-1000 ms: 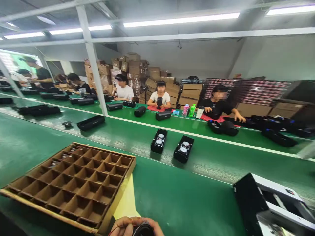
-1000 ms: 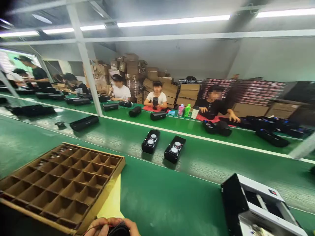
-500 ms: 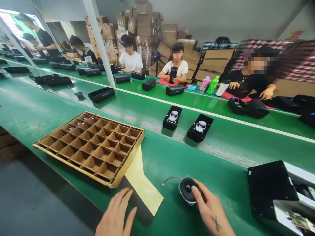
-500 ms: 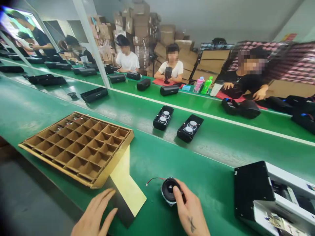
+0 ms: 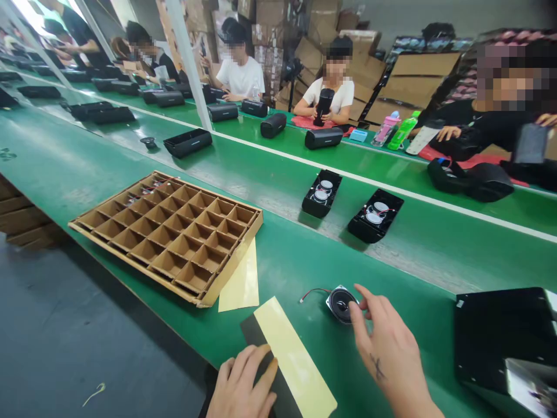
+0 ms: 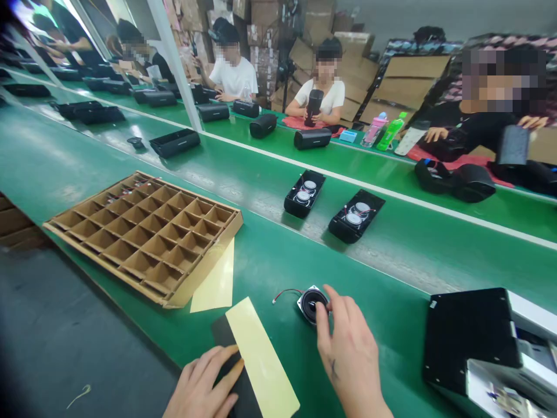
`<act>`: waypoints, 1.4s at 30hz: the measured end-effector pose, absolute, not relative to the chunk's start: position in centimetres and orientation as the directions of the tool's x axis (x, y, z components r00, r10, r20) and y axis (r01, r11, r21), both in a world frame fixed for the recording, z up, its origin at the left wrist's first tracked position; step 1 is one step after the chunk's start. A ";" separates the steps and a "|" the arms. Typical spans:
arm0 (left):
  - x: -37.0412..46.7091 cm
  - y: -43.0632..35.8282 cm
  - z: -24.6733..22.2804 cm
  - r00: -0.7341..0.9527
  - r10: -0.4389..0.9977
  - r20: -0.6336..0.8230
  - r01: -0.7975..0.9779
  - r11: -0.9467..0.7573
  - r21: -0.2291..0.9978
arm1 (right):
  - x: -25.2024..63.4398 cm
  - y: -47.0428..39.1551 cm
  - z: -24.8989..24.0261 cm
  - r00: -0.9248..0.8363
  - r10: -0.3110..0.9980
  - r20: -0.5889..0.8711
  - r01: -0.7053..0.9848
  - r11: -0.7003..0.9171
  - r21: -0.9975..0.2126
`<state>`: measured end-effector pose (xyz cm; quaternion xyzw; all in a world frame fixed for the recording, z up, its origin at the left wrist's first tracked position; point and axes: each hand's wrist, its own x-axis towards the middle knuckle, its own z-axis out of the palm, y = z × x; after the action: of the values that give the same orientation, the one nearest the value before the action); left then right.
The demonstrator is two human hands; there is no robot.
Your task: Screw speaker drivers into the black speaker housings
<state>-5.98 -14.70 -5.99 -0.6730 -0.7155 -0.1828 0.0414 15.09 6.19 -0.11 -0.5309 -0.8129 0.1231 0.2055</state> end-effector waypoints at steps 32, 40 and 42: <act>-12.5 -9.6 -2.4 -0.533 0.760 -0.373 -0.045 0.414 0.909 | 2.1 0.4 -3.4 -0.711 0.657 0.250 0.236 0.558 -0.795; -12.2 -9.2 -1.8 -0.537 0.757 -0.371 -0.050 0.410 0.911 | 1.8 -0.4 -3.2 -0.650 0.676 0.347 0.167 0.573 -0.802; -12.4 -9.3 -1.8 -0.552 0.758 -0.349 -0.018 0.407 0.913 | 2.0 -0.3 -3.1 -0.628 0.692 0.356 0.123 0.540 -0.832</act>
<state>-12.38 -9.27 -1.80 -0.2509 -0.7365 -0.4832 -0.4015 2.04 -0.27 -3.08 -0.2530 -0.8051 0.4072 0.3492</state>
